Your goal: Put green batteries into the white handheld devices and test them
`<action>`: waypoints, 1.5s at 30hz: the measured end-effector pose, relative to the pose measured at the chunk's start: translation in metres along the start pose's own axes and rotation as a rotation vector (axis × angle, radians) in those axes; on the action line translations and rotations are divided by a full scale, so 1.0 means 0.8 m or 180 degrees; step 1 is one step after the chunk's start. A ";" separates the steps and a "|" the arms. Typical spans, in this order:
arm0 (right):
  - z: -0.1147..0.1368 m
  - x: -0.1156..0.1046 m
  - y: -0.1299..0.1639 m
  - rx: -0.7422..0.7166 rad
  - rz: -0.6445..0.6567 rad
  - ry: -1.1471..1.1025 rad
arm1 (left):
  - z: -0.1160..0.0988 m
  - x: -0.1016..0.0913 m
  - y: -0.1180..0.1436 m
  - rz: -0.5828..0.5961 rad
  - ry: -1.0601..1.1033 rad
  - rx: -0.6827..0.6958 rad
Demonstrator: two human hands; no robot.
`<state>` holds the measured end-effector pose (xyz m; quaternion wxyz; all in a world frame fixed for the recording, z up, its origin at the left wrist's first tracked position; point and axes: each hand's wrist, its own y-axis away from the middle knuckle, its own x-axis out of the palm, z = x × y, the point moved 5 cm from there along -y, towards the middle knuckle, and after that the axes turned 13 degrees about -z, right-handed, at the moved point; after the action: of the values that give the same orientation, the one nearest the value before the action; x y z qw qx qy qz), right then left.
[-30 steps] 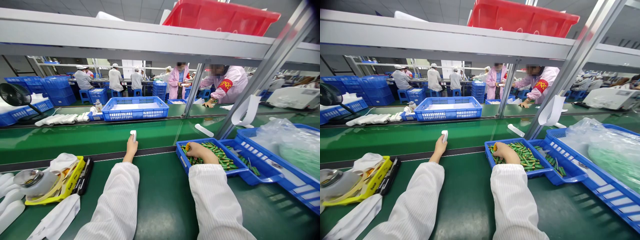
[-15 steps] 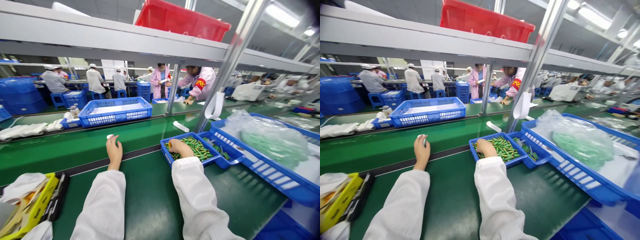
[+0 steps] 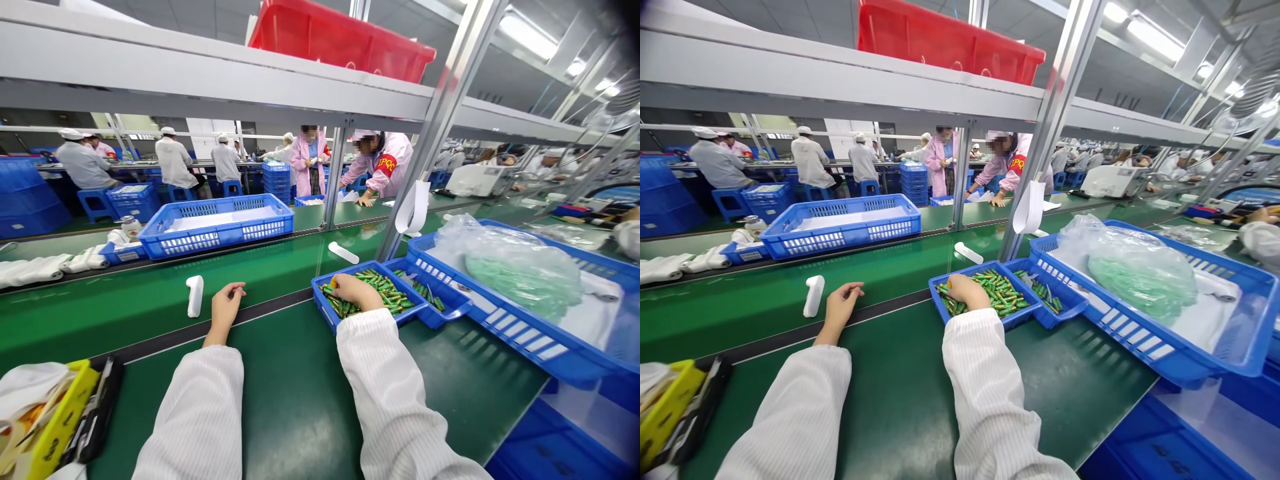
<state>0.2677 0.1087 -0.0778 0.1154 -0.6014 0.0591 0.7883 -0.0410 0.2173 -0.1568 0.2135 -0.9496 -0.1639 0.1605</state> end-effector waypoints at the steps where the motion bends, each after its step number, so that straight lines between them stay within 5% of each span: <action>1: -0.003 -0.001 -0.002 0.0002 -0.0061 -0.0111 | 0.000 0.001 0.000 0.0022 -0.0002 -0.0007; 16: -0.018 -0.036 -0.019 0.0091 -0.1394 -0.3507 | 0.004 0.004 -0.001 0.0166 -0.0199 -0.0045; 23: -0.031 -0.046 -0.014 0.0178 -0.1524 -0.4973 | 0.008 0.006 -0.002 0.0188 -0.0261 -0.0053; 34: -0.024 -0.045 -0.011 0.0323 -0.1289 -0.5567 | 0.007 0.007 -0.001 0.0187 -0.0277 0.0013; 45: -0.027 -0.043 -0.011 0.0411 -0.1481 -0.5567 | 0.007 0.005 0.000 0.0219 -0.0461 0.0062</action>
<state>0.2991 0.1084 -0.0500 0.3089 0.2227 -0.1285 0.9157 -0.0390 0.2209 -0.1623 0.2047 -0.9385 -0.1446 0.2375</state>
